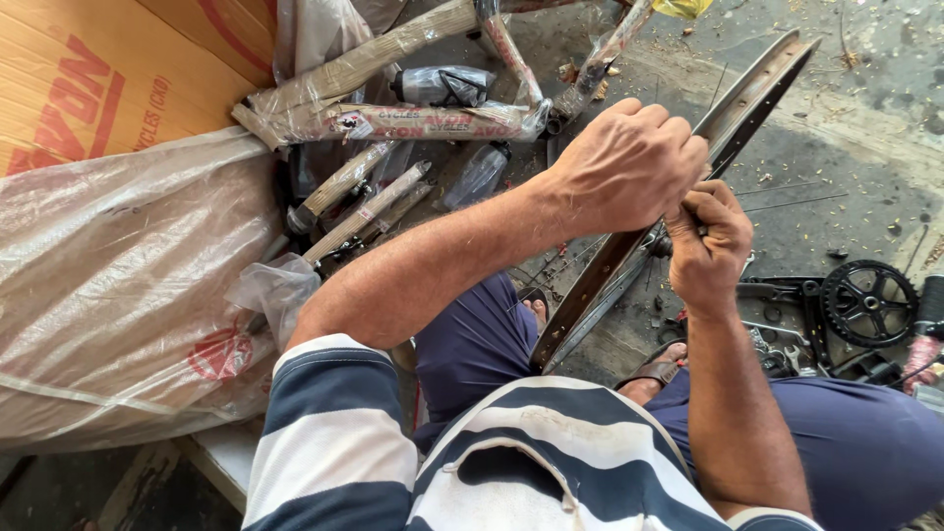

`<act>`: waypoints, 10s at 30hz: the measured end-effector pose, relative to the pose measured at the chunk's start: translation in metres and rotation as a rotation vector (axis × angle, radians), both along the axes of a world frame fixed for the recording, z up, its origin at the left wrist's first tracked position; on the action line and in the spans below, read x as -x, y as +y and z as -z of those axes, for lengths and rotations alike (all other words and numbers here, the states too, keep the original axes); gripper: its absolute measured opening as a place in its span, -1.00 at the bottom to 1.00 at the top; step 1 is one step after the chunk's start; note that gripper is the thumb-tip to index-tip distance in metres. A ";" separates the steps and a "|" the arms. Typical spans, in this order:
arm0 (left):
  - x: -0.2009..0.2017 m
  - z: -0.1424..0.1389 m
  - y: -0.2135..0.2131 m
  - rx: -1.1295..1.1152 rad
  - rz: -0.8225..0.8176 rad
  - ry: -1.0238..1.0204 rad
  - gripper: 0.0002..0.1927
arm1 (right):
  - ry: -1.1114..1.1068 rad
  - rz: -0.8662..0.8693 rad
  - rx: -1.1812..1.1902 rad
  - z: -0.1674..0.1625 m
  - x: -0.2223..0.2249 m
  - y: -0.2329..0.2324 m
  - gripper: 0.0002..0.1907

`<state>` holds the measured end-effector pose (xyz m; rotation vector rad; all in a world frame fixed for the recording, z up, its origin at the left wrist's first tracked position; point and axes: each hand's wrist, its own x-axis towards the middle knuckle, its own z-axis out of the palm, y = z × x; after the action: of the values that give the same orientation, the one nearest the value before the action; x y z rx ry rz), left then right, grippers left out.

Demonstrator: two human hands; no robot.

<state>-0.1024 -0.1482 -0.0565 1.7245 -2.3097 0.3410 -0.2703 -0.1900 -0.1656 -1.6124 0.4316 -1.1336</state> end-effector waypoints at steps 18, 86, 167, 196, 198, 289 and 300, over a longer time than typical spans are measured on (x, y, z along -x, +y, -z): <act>0.001 -0.014 0.006 0.113 0.106 -0.016 -0.88 | 0.049 0.023 0.053 -0.007 0.002 0.001 -0.91; 0.025 -0.030 0.063 0.037 -0.036 0.287 -0.78 | 0.093 0.017 0.070 -0.006 0.004 -0.004 -0.96; 0.016 0.030 0.039 -0.091 -0.339 1.146 -0.63 | -0.552 -0.370 -0.776 -0.015 -0.039 0.004 -0.77; -0.008 -0.011 0.022 -0.087 -0.025 0.970 -0.68 | -0.732 -0.711 -1.062 -0.066 -0.050 0.011 -0.70; 0.001 -0.005 0.021 0.055 -0.110 0.939 -0.67 | -0.506 -0.311 -0.272 -0.065 -0.052 0.021 -0.83; 0.012 0.038 0.039 -0.126 -0.237 1.538 -0.84 | -0.376 -0.319 -0.312 -0.017 -0.037 -0.005 -0.76; 0.018 0.047 0.049 -0.010 -0.182 1.405 -0.83 | -0.444 -0.441 -0.591 -0.008 -0.031 -0.001 -0.77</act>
<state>-0.1207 -0.0989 -0.1033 1.3744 -1.1052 -0.6657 -0.2395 -0.1906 -0.1572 -0.8486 0.0882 -0.8778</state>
